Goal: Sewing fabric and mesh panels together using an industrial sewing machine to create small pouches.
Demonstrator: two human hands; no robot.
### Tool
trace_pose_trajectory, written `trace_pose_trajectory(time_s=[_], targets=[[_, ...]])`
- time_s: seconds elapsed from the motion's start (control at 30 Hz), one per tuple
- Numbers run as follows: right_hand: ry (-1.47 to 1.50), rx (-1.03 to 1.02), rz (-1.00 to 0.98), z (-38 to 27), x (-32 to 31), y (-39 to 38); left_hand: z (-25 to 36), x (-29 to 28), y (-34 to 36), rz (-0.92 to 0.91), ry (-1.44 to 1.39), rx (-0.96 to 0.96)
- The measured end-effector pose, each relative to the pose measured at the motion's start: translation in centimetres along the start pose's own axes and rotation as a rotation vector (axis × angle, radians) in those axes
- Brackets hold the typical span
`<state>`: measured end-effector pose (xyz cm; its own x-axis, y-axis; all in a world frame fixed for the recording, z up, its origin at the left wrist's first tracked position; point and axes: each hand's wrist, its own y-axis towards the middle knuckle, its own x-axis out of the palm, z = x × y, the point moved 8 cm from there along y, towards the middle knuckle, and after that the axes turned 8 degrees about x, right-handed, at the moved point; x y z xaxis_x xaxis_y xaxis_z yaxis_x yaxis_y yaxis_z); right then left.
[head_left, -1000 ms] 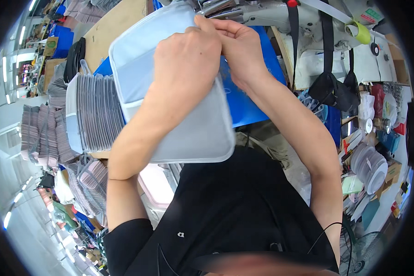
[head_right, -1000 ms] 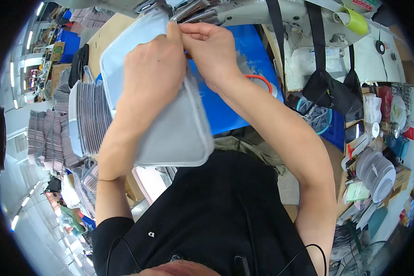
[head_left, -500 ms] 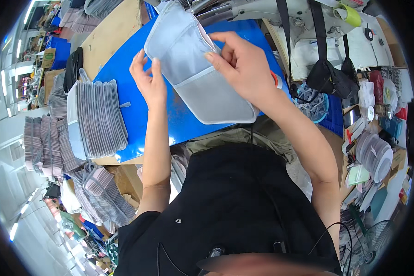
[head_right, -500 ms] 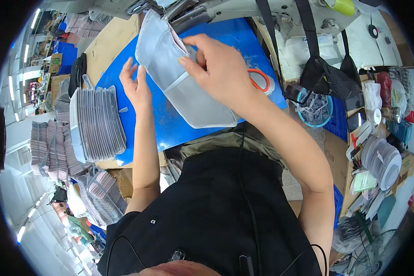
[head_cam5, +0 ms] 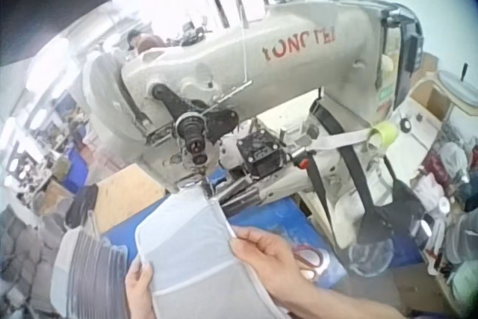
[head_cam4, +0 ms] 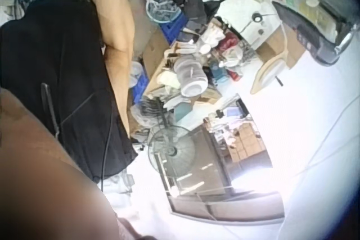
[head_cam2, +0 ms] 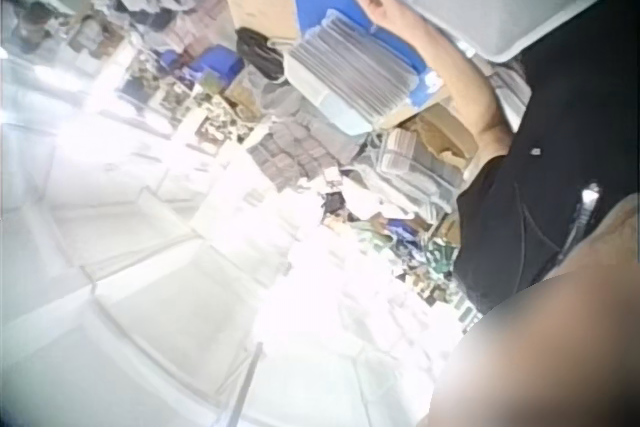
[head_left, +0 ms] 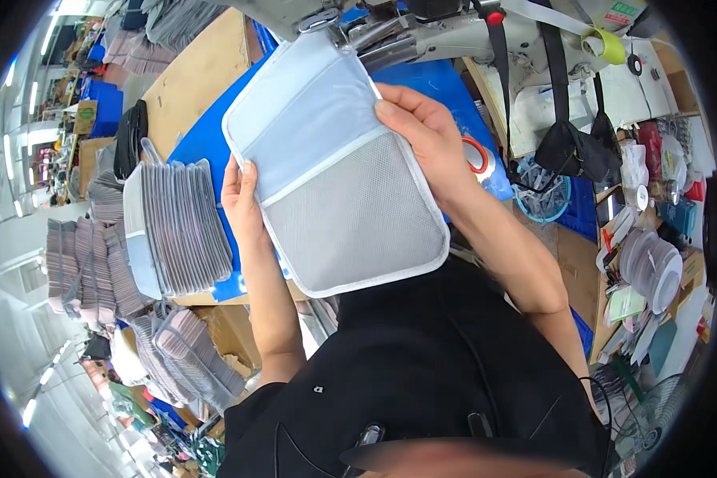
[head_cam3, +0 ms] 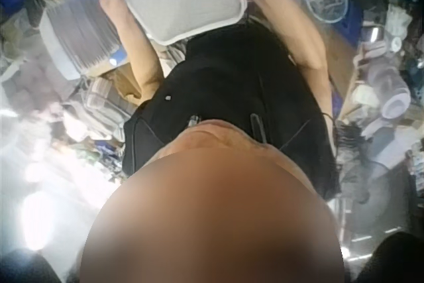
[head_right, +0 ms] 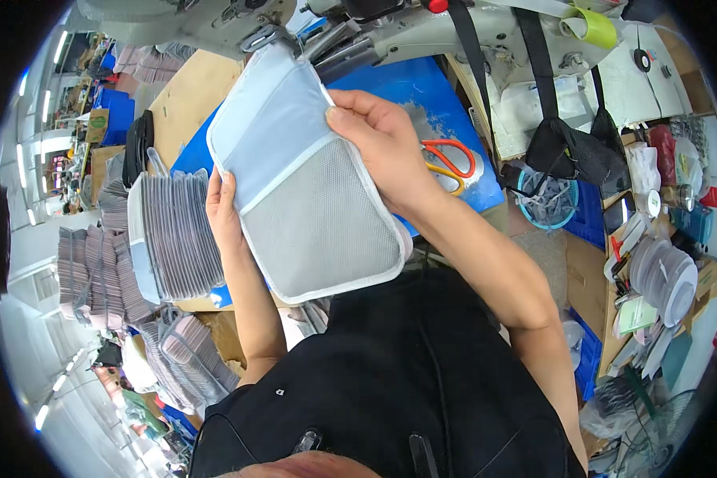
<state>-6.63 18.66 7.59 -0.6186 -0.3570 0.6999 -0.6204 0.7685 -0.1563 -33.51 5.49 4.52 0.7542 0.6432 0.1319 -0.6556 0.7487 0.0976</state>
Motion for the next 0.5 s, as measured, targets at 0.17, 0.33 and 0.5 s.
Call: trace_pose_trajectory(time_s=[0.17, 0.33, 0.5], targets=[[-0.097, -0.021, 0.033, -0.4, 0.3, 2.4, 1.4, 0.0, 2.7, 0.0, -0.008, -0.05], [-0.061, -0.075, 0.094, -0.9, -0.3, 2.8, 2.8, 1.9, 1.6, -0.155, -0.193, -0.066], [-0.376, -0.401, 0.273, -7.4, -4.5, -0.1, 3.5, 2.0, 1.4, -0.165, -0.019, -0.014]])
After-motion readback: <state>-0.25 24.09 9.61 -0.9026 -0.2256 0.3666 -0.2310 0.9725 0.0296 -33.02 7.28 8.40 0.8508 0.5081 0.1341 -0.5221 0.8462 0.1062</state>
